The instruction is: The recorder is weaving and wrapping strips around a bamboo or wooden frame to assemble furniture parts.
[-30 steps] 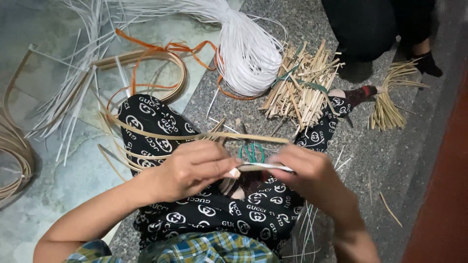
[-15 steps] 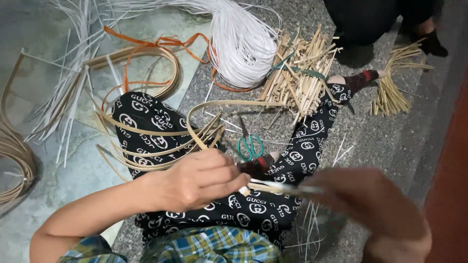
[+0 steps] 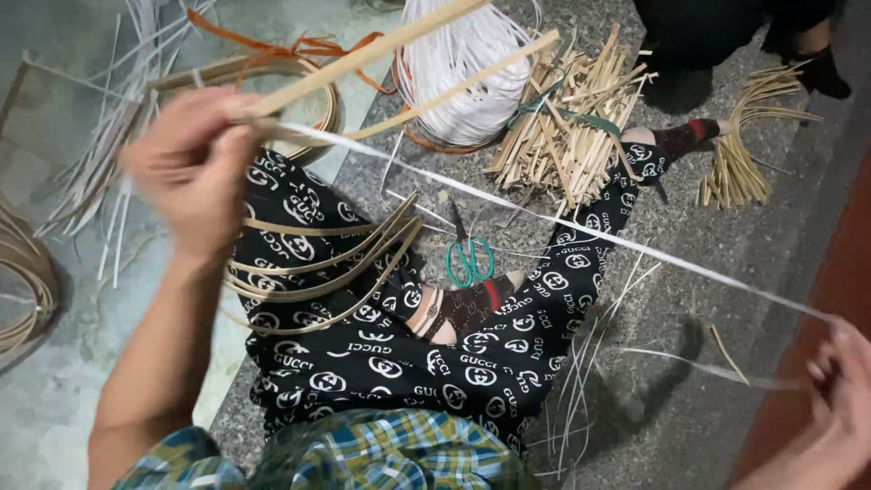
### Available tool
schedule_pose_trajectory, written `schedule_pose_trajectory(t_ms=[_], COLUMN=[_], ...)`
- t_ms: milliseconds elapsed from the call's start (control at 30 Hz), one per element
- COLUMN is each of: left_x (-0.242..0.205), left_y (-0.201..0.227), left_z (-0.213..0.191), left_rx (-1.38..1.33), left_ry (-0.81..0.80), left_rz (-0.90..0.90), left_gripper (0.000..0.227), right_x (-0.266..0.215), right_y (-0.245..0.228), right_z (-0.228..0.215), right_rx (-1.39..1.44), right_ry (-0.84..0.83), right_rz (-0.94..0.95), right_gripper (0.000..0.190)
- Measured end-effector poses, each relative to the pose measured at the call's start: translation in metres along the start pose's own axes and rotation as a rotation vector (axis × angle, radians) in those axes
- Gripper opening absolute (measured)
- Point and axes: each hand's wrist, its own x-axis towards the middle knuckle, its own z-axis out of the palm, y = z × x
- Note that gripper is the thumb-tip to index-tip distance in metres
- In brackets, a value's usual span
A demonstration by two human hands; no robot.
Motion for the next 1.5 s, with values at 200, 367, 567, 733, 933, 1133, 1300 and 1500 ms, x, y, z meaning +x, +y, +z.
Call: schedule_pose_trajectory(t_ms=[200, 367, 567, 733, 933, 1133, 1300, 1500], left_x=[-0.038, -0.059, -0.065, -0.061, -0.058, -0.064, -0.067, -0.07], left_y=[-0.038, -0.026, -0.026, -0.034, -0.039, -0.035, -0.026, -0.029], left_z=[0.073, 0.08, 0.074, 0.064, 0.065, 0.073, 0.073, 0.077], left_rx=[-0.027, -0.083, -0.067, -0.2, -0.219, -0.166, -0.168, 0.076], left_ry=[-0.116, -0.224, -0.332, -0.35, -0.42, -0.493, -0.464, -0.372], left_rz=[0.002, -0.076, -0.114, -0.243, -0.28, -0.112, -0.012, 0.2], left_gripper=[0.014, 0.02, 0.023, 0.025, 0.023, 0.022, 0.021, 0.03], right_x=[-0.002, -0.121, -0.199, -0.212, -0.214, -0.205, -0.195, -0.192], right_y=[0.078, -0.129, -0.193, -0.185, -0.194, -0.255, -0.243, -0.235], right_z=[-0.074, 0.314, 0.533, 0.569, 0.536, 0.555, 0.574, 0.576], right_rx=[-0.942, -0.697, -0.464, -0.401, -0.282, -0.63, -0.56, -0.83], right_ry=[0.233, -0.088, -0.636, -0.706, -1.077, -0.592, -0.688, -0.732], right_rz=[-0.406, -0.435, -0.873, -0.855, -0.056, -1.602, -1.231, -0.937], right_gripper=[0.018, 0.027, 0.037, 0.014, 0.021, 0.008, 0.006, 0.011])
